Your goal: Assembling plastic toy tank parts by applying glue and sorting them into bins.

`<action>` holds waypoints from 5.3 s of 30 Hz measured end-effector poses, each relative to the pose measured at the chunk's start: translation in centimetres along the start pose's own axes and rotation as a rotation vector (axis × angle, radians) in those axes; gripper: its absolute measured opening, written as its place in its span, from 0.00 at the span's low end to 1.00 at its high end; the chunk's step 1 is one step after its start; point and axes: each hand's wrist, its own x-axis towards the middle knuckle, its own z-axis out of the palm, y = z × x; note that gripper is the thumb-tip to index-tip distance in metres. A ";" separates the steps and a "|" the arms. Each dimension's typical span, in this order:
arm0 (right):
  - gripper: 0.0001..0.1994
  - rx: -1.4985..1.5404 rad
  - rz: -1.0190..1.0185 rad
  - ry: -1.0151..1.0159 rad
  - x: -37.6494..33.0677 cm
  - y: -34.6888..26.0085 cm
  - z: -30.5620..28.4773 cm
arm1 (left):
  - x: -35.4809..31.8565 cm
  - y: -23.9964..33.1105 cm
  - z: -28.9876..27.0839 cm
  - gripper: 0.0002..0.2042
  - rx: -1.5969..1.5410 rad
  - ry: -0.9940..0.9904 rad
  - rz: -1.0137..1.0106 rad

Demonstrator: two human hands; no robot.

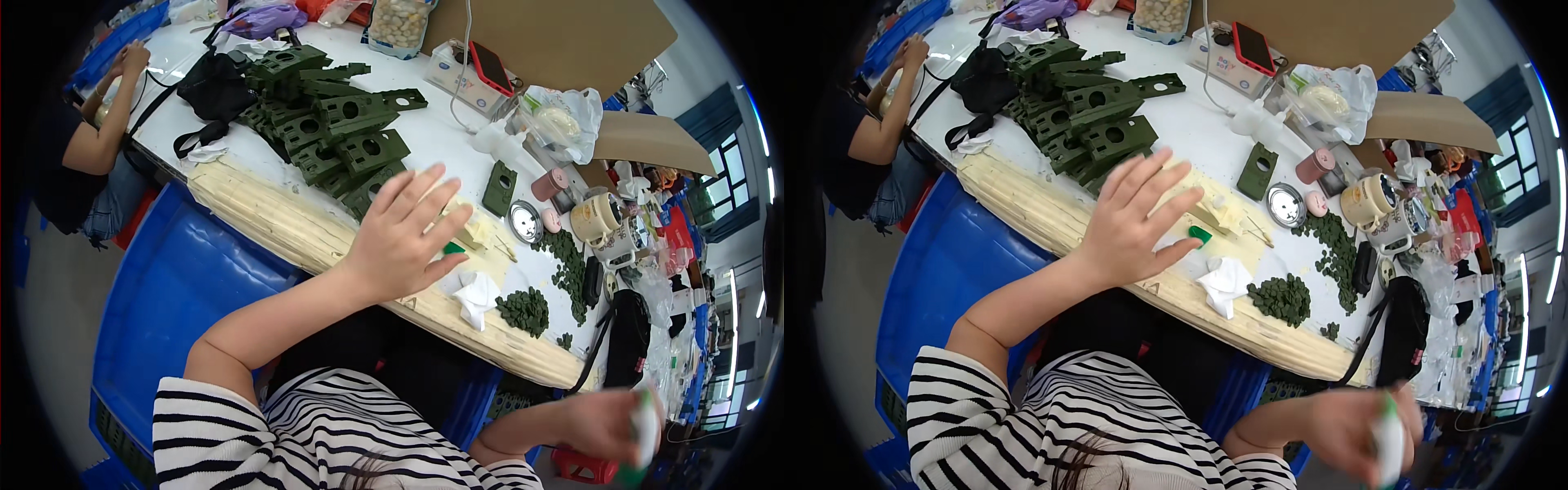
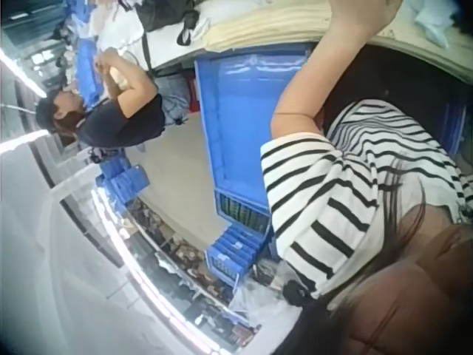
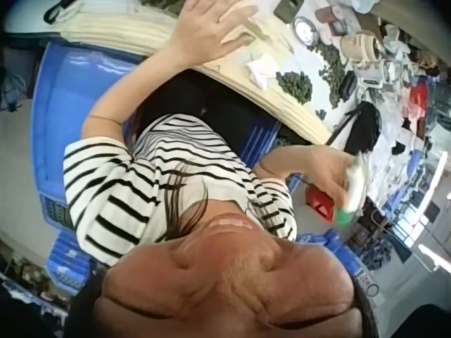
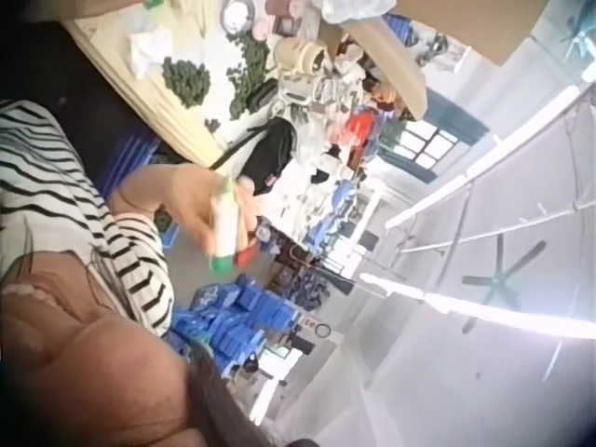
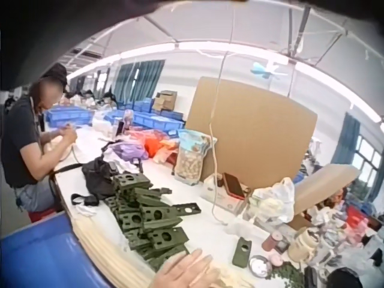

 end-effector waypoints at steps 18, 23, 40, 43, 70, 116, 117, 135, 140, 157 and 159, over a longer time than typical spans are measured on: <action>0.15 -0.288 0.305 -0.811 -6.2 1.8 6.6 | -1.2 -7.3 -1.1 0.29 0.536 -0.351 -0.124; 0.25 -0.255 -0.063 -0.212 1.6 2.6 3.5 | -0.5 -6.9 -1.8 0.29 0.512 -0.386 -0.109; 0.27 -0.103 0.190 -0.511 -5.3 7.9 6.5 | 1.2 -6.5 -0.8 0.31 0.721 -0.490 -0.101; 0.30 0.008 0.160 -0.664 -5.6 8.2 6.1 | 1.6 -6.2 -0.5 0.33 0.736 -0.480 -0.081; 0.16 0.104 0.319 -0.463 -7.2 9.9 5.9 | 13.9 -14.8 -0.6 0.25 0.101 -0.333 0.015; 0.20 0.184 0.015 -0.010 -0.1 5.1 12.2 | 5.4 -4.8 0.4 0.26 -1.728 -0.403 -0.762; 0.20 0.223 0.167 -0.146 -1.1 5.7 12.2 | 5.6 -4.5 0.5 0.26 -1.698 -0.451 -0.734; 0.14 0.663 1.168 -0.447 -8.0 8.4 14.0 | 5.1 -4.1 0.8 0.25 -1.535 -0.518 -0.730; 0.13 0.553 1.110 -0.530 -8.6 9.6 13.4 | 5.0 -4.3 0.8 0.25 -1.539 -0.523 -0.702; 0.10 0.611 1.090 -0.439 -8.0 8.2 15.3 | 4.9 -4.3 0.8 0.24 -1.515 -0.515 -0.682; 0.11 0.602 1.096 -0.495 -8.0 8.3 15.0 | 4.8 -4.4 0.9 0.24 -1.517 -0.517 -0.680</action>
